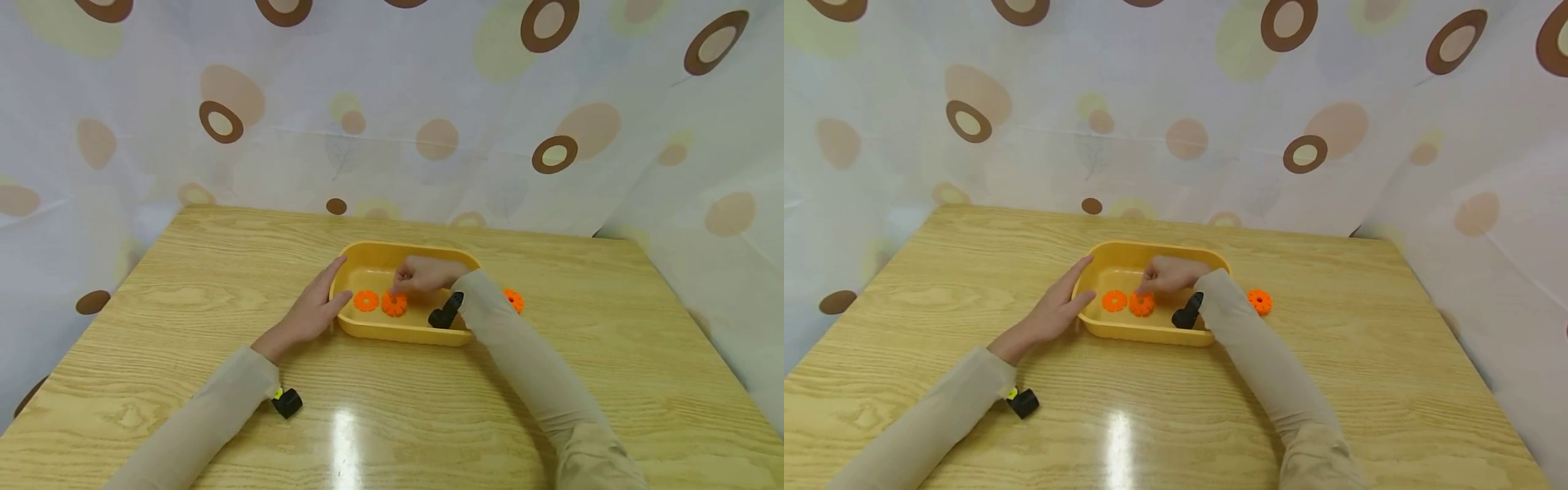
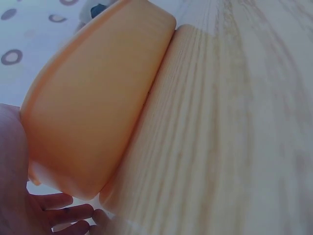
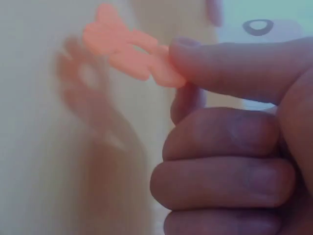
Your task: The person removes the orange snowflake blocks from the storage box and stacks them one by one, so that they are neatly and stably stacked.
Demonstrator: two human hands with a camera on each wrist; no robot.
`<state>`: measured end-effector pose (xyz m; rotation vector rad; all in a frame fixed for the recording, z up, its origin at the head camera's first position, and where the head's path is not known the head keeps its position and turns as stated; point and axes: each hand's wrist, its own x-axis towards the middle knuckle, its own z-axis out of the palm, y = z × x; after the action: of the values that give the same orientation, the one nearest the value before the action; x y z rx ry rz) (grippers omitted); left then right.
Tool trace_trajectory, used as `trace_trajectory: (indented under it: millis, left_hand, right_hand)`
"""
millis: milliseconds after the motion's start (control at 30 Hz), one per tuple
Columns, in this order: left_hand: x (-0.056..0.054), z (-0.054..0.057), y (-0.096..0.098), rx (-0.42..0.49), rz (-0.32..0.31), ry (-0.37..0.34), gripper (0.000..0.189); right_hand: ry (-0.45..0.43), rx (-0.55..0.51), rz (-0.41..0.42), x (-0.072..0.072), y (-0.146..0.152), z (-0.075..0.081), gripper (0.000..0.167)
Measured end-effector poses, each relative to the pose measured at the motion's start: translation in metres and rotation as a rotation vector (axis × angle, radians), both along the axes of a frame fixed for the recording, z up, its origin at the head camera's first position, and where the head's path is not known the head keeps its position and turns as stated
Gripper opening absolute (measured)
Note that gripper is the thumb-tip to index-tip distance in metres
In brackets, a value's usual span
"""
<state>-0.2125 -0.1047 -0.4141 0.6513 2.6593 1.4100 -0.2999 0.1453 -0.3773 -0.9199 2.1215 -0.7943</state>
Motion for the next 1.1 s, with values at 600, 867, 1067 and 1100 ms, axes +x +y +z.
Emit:
trace_trajectory:
  millis: [600, 867, 1067, 1100]
  left_hand:
    - [0.001, 0.002, 0.0, -0.003, 0.006, -0.022, 0.065]
    - [0.001, 0.001, 0.0, -0.014, 0.012, -0.011, 0.066]
    - [0.001, 0.001, 0.0, -0.017, 0.014, -0.005, 0.065]
    - [0.001, 0.001, 0.0, -0.017, 0.014, -0.003, 0.065]
  right_hand:
    - [0.041, -0.104, -0.285, 0.008, 0.012, 0.027, 0.04]
    - [0.094, -0.125, -0.357, 0.009, 0.035, 0.033, 0.033]
    - [0.126, -0.134, -0.339, 0.014, 0.056, 0.037, 0.034]
    - [0.128, -0.135, -0.341, 0.015, 0.06, 0.038, 0.034]
